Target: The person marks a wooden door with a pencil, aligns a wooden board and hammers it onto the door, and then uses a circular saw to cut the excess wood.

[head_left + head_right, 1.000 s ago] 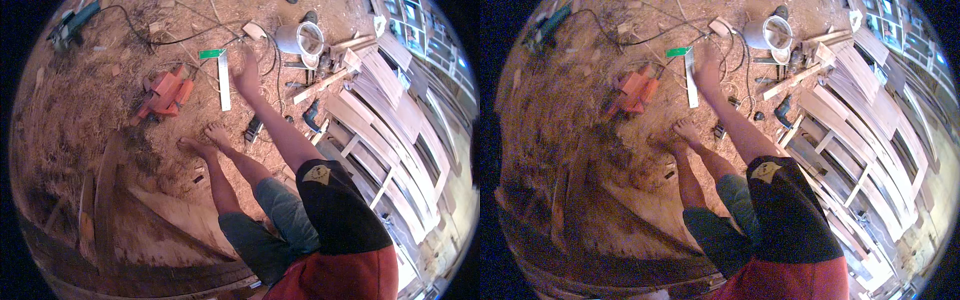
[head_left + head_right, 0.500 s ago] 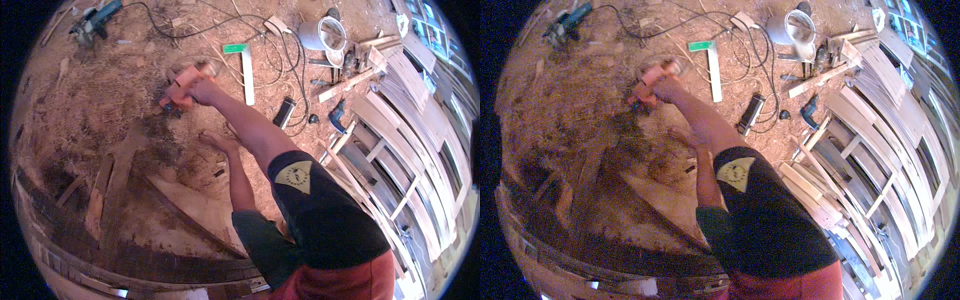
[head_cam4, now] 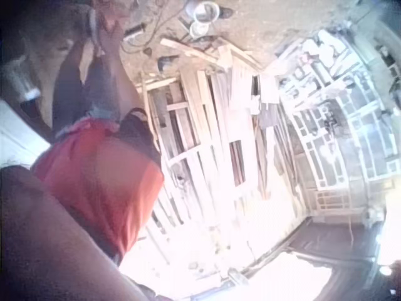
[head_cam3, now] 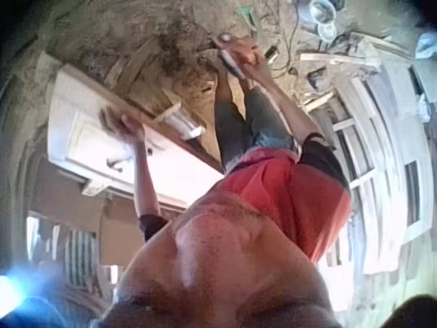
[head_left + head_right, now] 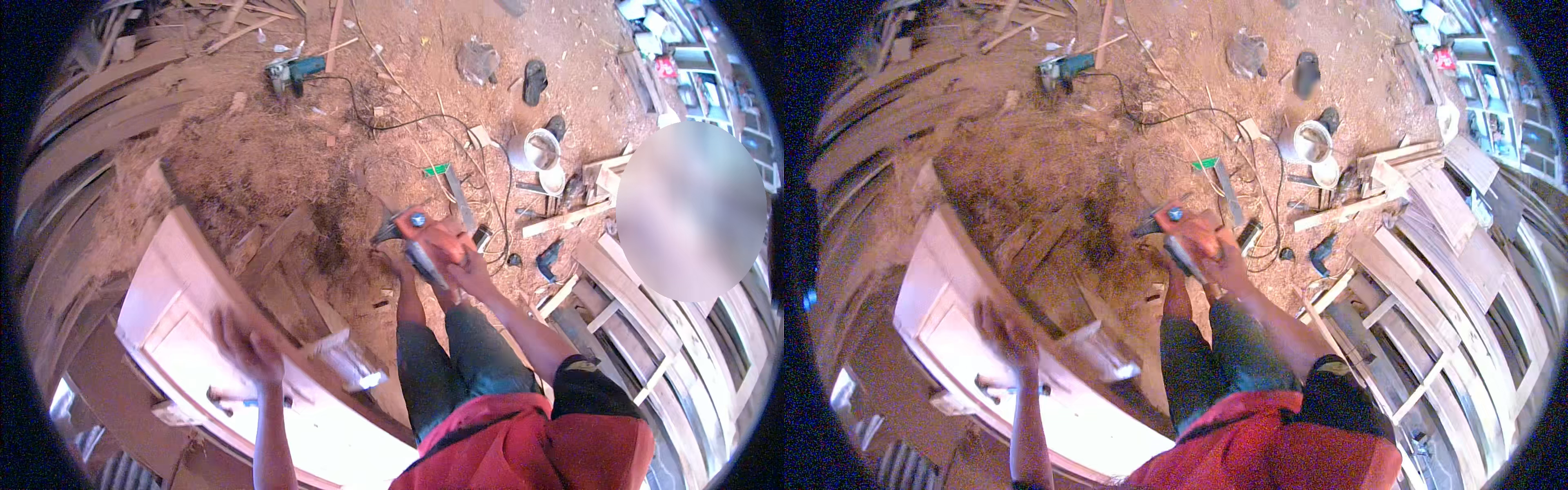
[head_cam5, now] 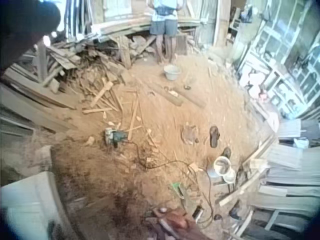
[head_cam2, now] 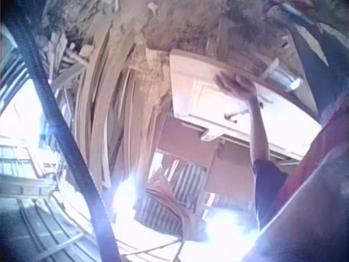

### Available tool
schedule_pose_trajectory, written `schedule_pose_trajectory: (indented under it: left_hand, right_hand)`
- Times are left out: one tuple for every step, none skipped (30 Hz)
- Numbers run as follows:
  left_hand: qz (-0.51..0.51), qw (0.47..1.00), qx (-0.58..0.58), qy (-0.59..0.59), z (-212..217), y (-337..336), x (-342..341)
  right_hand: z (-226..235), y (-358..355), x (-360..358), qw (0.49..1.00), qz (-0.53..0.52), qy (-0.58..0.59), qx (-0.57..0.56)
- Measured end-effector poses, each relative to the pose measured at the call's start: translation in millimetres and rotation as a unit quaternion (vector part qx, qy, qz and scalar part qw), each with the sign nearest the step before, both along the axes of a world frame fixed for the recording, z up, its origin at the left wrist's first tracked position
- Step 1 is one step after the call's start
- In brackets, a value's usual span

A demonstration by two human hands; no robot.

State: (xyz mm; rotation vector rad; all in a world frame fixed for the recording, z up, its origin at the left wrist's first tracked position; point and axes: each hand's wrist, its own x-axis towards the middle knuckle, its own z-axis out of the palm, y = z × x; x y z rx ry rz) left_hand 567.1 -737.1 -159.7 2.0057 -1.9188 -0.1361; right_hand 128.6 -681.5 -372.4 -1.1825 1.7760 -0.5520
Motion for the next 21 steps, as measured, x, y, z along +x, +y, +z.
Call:
schedule_pose_trajectory:
  left_hand:
    - [0.006,1.000,-0.005,0.006,1.2,0.4,-2.0]
    - [0.009,1.000,-0.014,-0.003,-2.8,3.7,1.3]
    - [0.008,1.000,-0.023,-0.010,-4.6,2.3,0.9]
    - [0.011,0.999,-0.031,-0.007,-0.7,3.0,-1.4]
    - [0.006,0.999,-0.021,-0.023,10.1,0.5,-6.8]
    - [0.005,0.999,-0.014,-0.040,17.7,-0.4,-11.0]
    - [0.012,0.999,-0.026,-0.038,20.5,0.4,-11.8]
    - [0.010,0.999,-0.023,-0.042,23.5,-0.6,-12.2]
    - [0.012,0.999,-0.024,-0.047,25.2,-3.3,-13.1]
    - [0.027,0.998,-0.038,-0.047,24.3,-3.1,-13.3]
    - [0.024,0.998,-0.048,-0.043,21.8,-3.9,-13.7]
    - [0.028,0.997,-0.055,-0.041,19.8,-1.7,-13.5]
    - [0.049,0.996,-0.064,-0.040,24.4,-0.8,-17.7]
    - [0.050,0.997,-0.053,-0.026,31.5,-0.2,-17.3]
    - [0.054,0.997,-0.044,-0.011,36.3,0.9,-12.0]
    - [0.045,0.999,-0.021,0.012,26.6,13.7,6.2]
    - [0.037,0.999,0.007,0.038,16.8,33.0,24.7]
    - [0.058,0.991,-0.011,0.123,38.2,40.0,6.1]
    - [0.084,0.975,-0.034,0.205,68.0,47.3,-28.4]
    - [0.123,0.969,-0.062,0.204,81.6,71.2,-45.0]
    - [0.163,0.960,-0.088,0.208,89.5,101.8,-69.0]
  right_hand:
    - [13.7,14.3,-15.0,0.999,-0.027,-0.002,-0.025]
    - [39.3,12.5,-29.0,0.999,-0.021,-0.003,-0.032]
    - [71.1,5.9,-43.5,0.998,-0.022,-0.055,-0.007]
    - [102.8,0.5,-53.2,0.994,-0.022,-0.107,0.018]
    - [143.0,-9.3,-57.8,0.994,-0.019,-0.106,0.010]
    - [184.2,-21.7,-61.5,0.997,-0.011,-0.075,-0.006]
    - [219.5,-29.1,-63.7,0.999,-0.002,-0.041,-0.024]
    - [246.4,-31.5,-70.6,0.997,-0.004,-0.057,-0.043]
    - [266.3,-33.0,-77.4,0.997,0.007,-0.057,-0.060]
    - [284.0,-31.0,-81.9,0.994,-0.004,-0.056,-0.089]
    - [301.3,-30.9,-84.4,0.991,-0.013,-0.057,-0.120]
    - [341.0,-37.9,-76.2,0.991,0.012,-0.046,-0.121]
    - [365.1,-36.9,-73.6,0.990,0.034,-0.047,-0.131]
    - [382.3,-36.9,-66.5,0.984,0.054,-0.039,-0.166]
    - [402.3,-38.7,-57.8,0.976,0.077,-0.032,-0.201]
    - [425.8,-39.8,-41.7,0.971,0.127,-0.047,-0.196]
    - [437.5,-40.2,-27.2,0.964,0.167,-0.062,-0.199]
    - [445.2,-37.5,-17.9,0.957,0.184,-0.067,-0.214]
    - [450.3,-33.9,-9.0,0.949,0.207,-0.075,-0.227]
    - [453.2,-27.8,3.0,0.947,0.221,-0.100,-0.211]
    - [463.9,-19.1,9.5,0.936,0.267,-0.109,-0.202]
